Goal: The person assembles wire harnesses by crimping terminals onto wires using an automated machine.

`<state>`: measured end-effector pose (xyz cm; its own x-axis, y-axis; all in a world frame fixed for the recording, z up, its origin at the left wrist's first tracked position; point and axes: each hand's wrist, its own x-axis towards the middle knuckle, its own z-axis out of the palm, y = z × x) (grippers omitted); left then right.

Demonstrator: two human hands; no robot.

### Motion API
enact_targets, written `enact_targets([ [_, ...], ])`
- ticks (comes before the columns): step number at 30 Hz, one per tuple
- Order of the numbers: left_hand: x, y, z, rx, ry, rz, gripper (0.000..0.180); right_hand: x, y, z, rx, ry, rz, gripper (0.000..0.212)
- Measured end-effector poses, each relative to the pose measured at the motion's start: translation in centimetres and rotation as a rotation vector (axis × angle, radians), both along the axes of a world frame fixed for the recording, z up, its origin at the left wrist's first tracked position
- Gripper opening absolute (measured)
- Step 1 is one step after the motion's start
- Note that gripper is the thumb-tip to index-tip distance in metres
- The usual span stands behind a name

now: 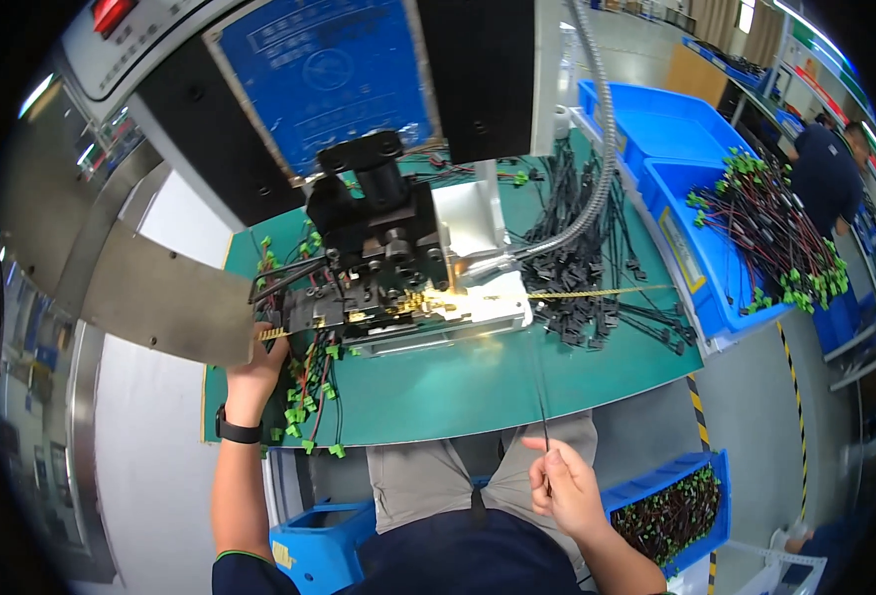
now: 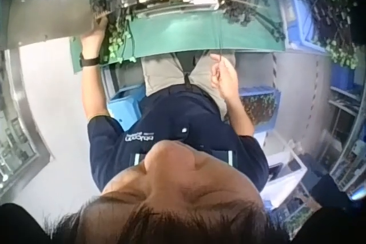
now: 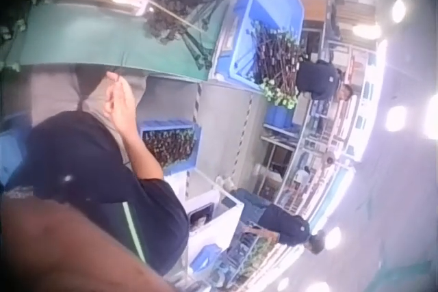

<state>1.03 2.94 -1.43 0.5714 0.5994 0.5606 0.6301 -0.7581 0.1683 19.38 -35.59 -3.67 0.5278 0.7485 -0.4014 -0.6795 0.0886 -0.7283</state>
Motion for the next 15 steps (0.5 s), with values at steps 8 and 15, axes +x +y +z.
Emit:
enact_targets([
  [8,-4.5,-1.5,3.4,-0.917,-0.662,-0.101,0.010,-1.2,-0.9,-1.7,-0.065,-0.192,0.233,0.022],
  [15,-8.7,-1.2,5.4,-1.739,-1.368,-0.284,0.016,-0.6,1.0,-1.4,-0.027,-0.213,0.327,0.019],
])
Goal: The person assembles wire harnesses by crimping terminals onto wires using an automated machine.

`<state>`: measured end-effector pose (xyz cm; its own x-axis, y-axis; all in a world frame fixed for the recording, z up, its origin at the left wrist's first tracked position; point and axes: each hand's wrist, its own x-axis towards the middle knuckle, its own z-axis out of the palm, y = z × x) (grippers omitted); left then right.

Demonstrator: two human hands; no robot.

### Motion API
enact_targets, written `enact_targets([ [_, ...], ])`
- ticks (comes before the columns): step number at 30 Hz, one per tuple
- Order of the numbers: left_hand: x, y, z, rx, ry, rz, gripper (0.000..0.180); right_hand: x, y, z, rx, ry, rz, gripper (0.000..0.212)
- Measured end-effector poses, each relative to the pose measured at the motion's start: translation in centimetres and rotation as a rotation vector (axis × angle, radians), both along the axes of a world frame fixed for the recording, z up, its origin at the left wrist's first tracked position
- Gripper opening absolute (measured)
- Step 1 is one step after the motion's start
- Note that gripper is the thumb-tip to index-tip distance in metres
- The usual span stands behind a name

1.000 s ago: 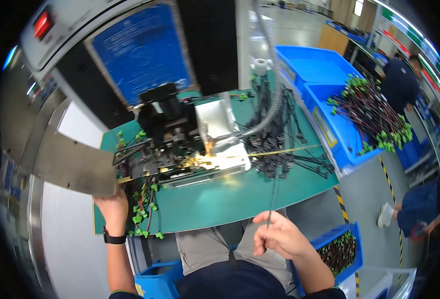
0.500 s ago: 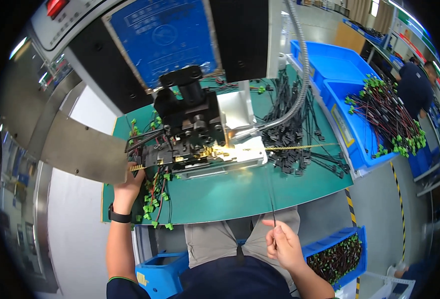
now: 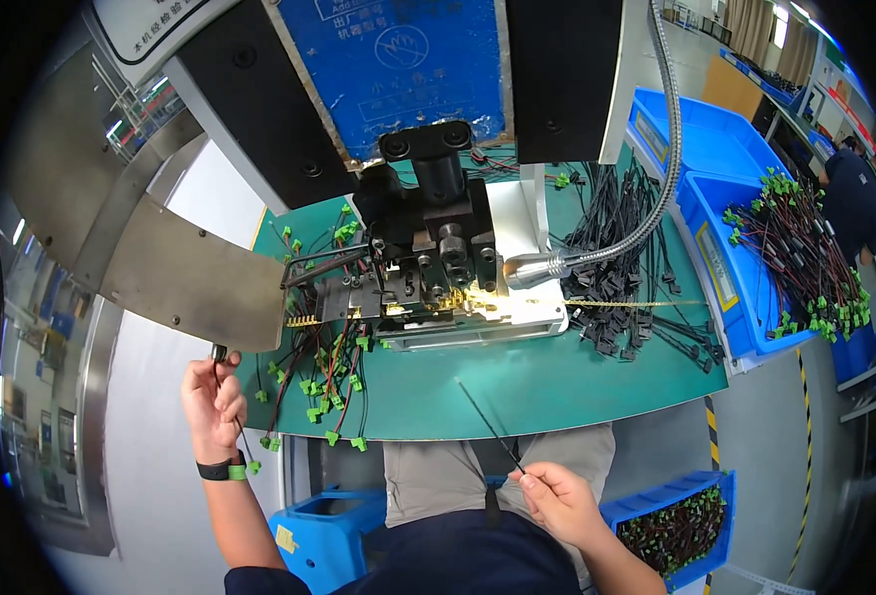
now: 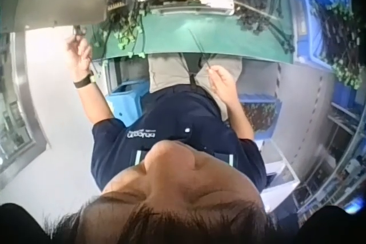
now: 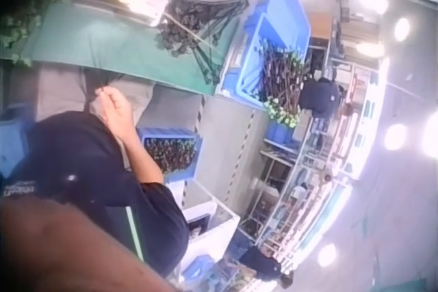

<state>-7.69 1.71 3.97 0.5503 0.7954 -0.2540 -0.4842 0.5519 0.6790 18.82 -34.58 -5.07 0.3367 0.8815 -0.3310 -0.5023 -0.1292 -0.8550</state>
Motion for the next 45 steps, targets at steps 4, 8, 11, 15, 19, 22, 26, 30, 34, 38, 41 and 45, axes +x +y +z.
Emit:
enact_targets([
  [4,0.1,0.4,-0.2,0.194,0.359,0.074,0.028,-0.7,0.6,0.3,-0.059,-0.004,0.042,0.017],
  [8,-1.3,-0.1,-1.1,0.101,0.342,-0.114,0.031,-0.8,-0.5,-1.2,-0.007,-0.194,0.083,0.014],
  [11,-6.1,-6.3,-1.8,0.347,0.319,-0.192,0.030,-0.5,-0.9,0.2,-0.018,-0.213,0.015,0.012],
  [15,-4.3,-14.3,-1.8,0.159,0.058,-0.373,0.045,-1.4,-0.7,0.0,0.145,-0.175,-0.017,0.016],
  [19,4.2,-18.3,-2.7,0.356,0.160,-0.480,0.031,-2.0,3.8,2.3,0.234,-0.220,-0.007,0.020],
  [22,8.0,-19.8,-3.5,0.511,0.379,-0.571,0.031,-2.0,5.5,3.0,0.263,-0.044,-0.034,0.021],
  [26,11.2,-20.0,-3.8,1.007,0.582,-0.497,0.029,-1.8,7.6,4.6,0.319,-0.105,-0.183,0.023],
  [30,12.1,-19.9,-3.7,1.254,0.771,-0.479,0.034,-0.7,8.0,4.8,0.277,-0.010,-0.200,0.018],
  [34,12.1,-19.4,-1.3,1.583,0.821,-0.195,0.037,0.1,8.2,4.5,0.212,-0.051,-0.151,0.014],
  [38,14.6,-17.7,-0.5,1.335,0.726,-0.247,0.031,-0.7,8.4,3.9,0.203,-0.109,-0.148,0.015],
  [41,15.5,-16.7,-2.3,1.021,0.541,-0.304,0.020,-0.8,8.5,2.8,0.231,-0.287,-0.152,0.014],
  [45,15.8,-16.3,-2.7,0.659,0.321,-0.373,0.012,-0.5,8.5,2.8,0.163,-0.266,-0.149,0.016],
])
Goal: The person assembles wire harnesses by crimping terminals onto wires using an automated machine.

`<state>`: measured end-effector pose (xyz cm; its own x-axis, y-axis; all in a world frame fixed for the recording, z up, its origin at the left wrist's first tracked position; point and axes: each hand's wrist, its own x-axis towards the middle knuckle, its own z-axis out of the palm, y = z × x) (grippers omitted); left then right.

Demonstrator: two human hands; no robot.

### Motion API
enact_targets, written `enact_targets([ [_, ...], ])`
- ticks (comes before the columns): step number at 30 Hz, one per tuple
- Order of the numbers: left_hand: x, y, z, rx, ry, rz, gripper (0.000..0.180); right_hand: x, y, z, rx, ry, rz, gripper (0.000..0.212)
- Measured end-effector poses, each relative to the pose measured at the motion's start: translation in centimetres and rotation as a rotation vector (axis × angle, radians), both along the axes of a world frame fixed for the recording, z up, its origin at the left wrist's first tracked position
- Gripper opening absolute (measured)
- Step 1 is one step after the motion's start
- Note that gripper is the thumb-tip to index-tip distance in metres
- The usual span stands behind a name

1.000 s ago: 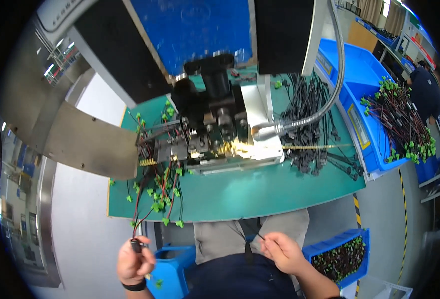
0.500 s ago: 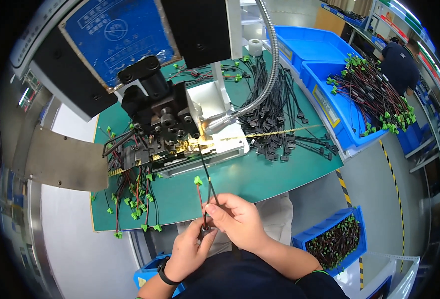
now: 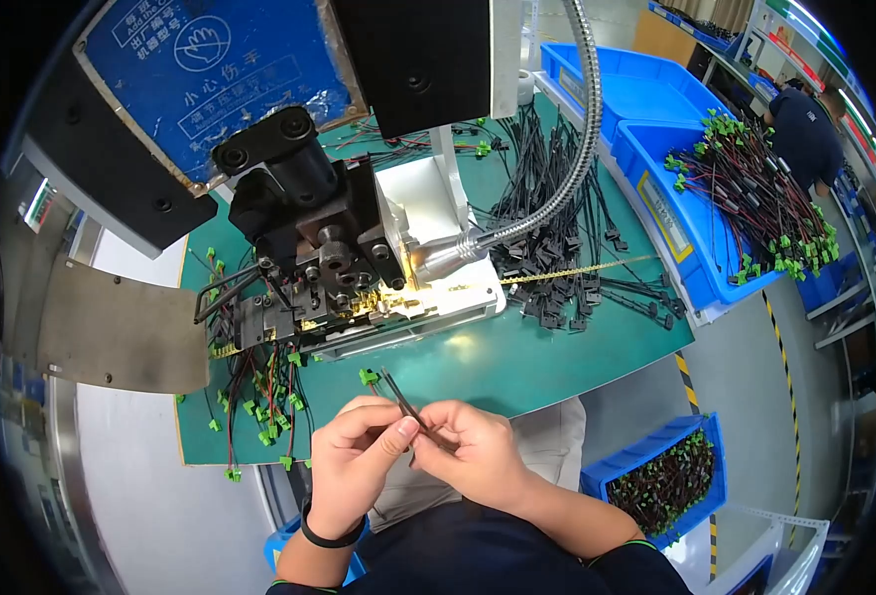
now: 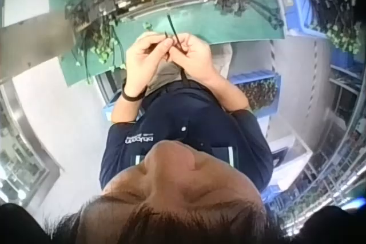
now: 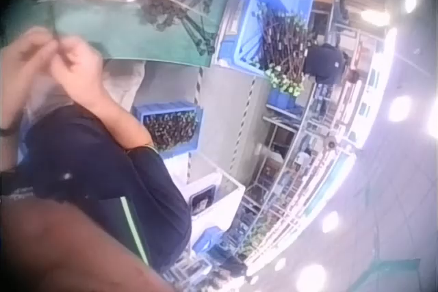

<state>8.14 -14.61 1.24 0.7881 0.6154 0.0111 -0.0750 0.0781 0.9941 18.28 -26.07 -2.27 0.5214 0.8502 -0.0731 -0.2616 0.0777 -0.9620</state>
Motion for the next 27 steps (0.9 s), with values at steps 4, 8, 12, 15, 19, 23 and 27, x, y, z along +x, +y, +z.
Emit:
enact_targets([
  [4,0.1,0.5,0.2,-0.119,0.017,-0.061,0.012,0.8,0.0,-0.1,0.072,0.156,0.056,0.014],
  [8,0.2,0.4,-0.1,0.015,0.027,0.004,0.012,1.7,0.7,1.5,0.101,0.140,-0.038,0.012],
  [12,-0.1,0.6,-0.1,0.045,0.099,-0.060,0.012,2.6,1.2,2.4,0.036,0.029,0.049,0.011],
  [15,0.0,0.3,-0.1,0.039,0.085,-0.023,0.012,2.6,1.1,1.9,0.049,0.046,0.050,0.011],
  [19,-0.3,-0.2,-1.0,-0.020,0.038,0.032,0.012,2.4,1.1,1.5,0.086,0.057,0.005,0.014],
  [23,-0.5,0.2,-0.5,-0.156,0.047,0.054,0.013,1.7,-0.6,1.8,-0.007,-0.004,-0.023,0.021],
  [27,-0.2,1.4,-0.3,-0.334,0.020,-0.024,0.011,1.2,-2.7,1.2,-0.141,-0.203,0.031,0.027],
])
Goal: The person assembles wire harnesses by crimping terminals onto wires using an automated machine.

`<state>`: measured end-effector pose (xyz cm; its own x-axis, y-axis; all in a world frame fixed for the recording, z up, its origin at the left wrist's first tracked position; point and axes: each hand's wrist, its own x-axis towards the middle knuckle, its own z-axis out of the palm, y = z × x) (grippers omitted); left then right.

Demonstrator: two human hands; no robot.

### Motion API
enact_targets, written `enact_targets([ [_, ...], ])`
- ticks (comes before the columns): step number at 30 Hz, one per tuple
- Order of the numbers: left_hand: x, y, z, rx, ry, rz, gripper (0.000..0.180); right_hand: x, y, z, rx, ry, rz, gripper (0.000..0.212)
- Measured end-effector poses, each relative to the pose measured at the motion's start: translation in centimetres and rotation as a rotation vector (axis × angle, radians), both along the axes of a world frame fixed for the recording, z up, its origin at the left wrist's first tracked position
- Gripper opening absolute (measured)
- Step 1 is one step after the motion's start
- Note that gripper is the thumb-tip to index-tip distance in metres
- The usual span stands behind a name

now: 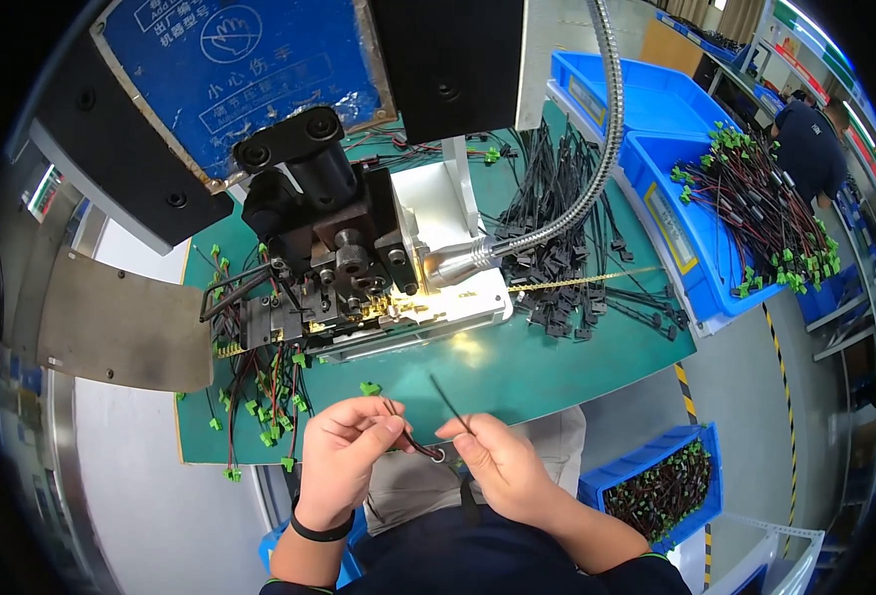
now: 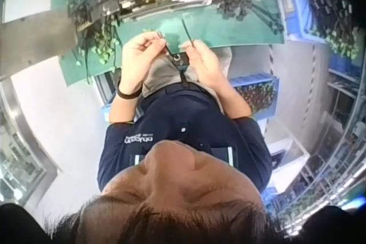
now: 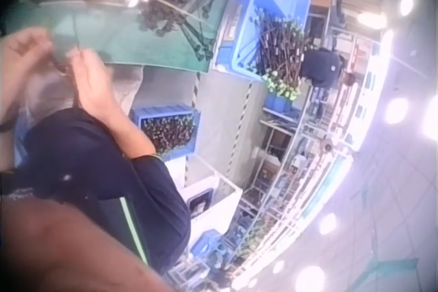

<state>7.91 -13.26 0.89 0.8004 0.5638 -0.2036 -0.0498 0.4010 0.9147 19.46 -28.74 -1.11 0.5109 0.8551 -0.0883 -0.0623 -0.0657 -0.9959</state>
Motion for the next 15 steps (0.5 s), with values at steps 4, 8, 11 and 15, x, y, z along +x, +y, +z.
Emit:
enact_targets([
  [4,0.3,0.0,0.0,0.010,-0.039,0.006,0.011,0.9,-0.2,-0.4,0.092,-0.471,0.067,0.031],
  [8,0.4,-0.2,-0.1,0.049,-0.041,0.013,0.011,0.2,-0.5,0.6,0.013,-0.332,0.029,0.026],
  [11,0.5,-0.4,0.0,0.055,-0.035,0.025,0.012,-0.4,-0.8,-0.2,0.004,-0.179,-0.024,0.020],
  [15,0.5,-0.6,0.1,0.065,-0.032,0.029,0.013,-0.8,-1.3,-1.3,-0.059,-0.120,0.030,0.018],
])
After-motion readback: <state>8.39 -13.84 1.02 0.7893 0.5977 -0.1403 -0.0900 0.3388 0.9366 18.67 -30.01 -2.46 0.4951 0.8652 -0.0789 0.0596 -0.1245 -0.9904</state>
